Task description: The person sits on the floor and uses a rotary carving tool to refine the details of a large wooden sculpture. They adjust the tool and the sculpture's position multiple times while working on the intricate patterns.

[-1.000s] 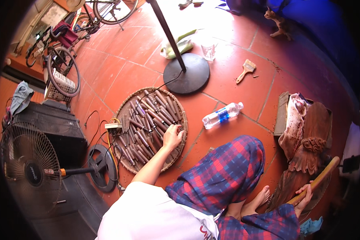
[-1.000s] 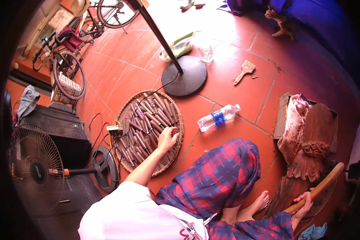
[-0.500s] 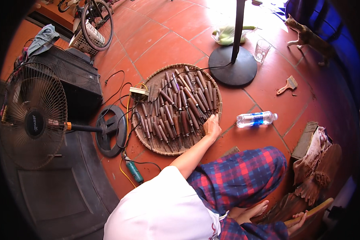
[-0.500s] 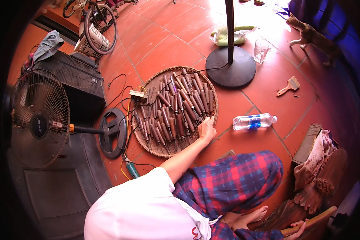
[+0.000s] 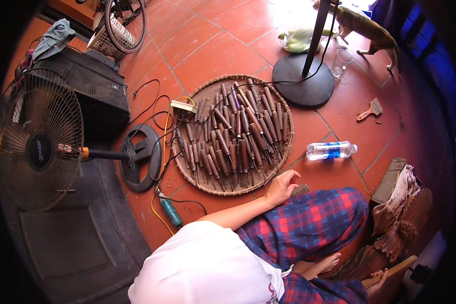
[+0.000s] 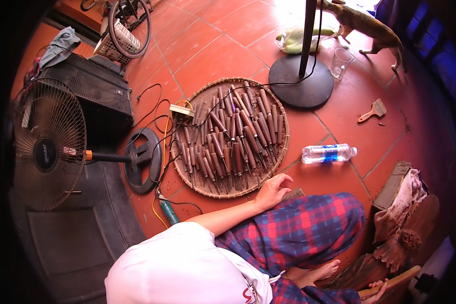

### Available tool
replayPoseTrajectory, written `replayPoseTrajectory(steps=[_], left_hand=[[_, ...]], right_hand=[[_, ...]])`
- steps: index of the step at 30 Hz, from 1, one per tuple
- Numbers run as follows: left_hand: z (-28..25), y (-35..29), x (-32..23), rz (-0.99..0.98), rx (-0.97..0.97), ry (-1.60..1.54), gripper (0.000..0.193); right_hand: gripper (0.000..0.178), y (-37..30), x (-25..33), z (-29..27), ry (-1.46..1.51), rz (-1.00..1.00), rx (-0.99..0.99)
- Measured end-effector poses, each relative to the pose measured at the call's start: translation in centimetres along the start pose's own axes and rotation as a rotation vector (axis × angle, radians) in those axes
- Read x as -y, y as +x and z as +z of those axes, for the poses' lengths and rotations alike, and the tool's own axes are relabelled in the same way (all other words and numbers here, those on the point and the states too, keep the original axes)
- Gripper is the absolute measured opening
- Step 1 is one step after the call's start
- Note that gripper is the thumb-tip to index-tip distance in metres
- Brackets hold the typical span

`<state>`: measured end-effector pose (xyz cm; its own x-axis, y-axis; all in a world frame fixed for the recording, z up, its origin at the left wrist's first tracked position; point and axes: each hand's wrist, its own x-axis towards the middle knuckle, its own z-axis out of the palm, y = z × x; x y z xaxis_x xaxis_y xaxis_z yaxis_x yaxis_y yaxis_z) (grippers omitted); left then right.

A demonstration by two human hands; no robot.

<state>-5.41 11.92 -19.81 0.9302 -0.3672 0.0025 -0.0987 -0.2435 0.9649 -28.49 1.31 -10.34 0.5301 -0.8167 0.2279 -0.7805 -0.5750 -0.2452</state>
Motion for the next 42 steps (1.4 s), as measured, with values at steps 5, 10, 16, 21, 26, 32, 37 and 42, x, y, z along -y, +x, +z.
replayPoseTrajectory(steps=[5, 10, 16, 21, 26, 32, 37, 42], left_hand=[[-7.3, -3.9, -0.1, -0.445, -0.020, 0.237, 0.032], [-17.2, -4.2, 5.9, -0.318, -0.514, 0.189, 0.020], [-26.7, 0.0, 6.7, -0.713, -0.643, 0.155, 0.026], [-26.9, 3.7, 6.8, -0.621, -0.526, 0.218, 0.023], [-32.1, 2.3, 10.6, -0.517, -0.535, 0.560, 0.015], [-33.2, -1.4, 9.9, -0.926, -0.636, 0.350, 0.027], [-35.1, -5.7, 12.2, -0.925, -0.705, 0.292, 0.019], [-33.9, -5.8, 13.4, -0.879, -0.631, 0.320, 0.013]], right_hand=[[0.071, 0.0, 0.0, -0.7, 0.002, -0.002, 0.123], [0.066, 0.1, -1.7, 1.3, 0.221, 0.185, 0.021], [0.067, -0.3, -3.8, 2.6, 0.191, 0.135, 0.007], [0.069, -0.4, -4.3, 3.3, 0.210, 0.150, 0.012], [0.070, -0.7, -4.8, 3.5, 0.227, 0.166, 0.025], [0.072, -0.3, -6.0, 3.9, 0.195, 0.175, 0.010], [0.073, -0.5, -6.0, 3.9, 0.221, 0.183, 0.039], [0.074, -0.4, -6.5, 4.1, 0.222, 0.184, 0.045]])
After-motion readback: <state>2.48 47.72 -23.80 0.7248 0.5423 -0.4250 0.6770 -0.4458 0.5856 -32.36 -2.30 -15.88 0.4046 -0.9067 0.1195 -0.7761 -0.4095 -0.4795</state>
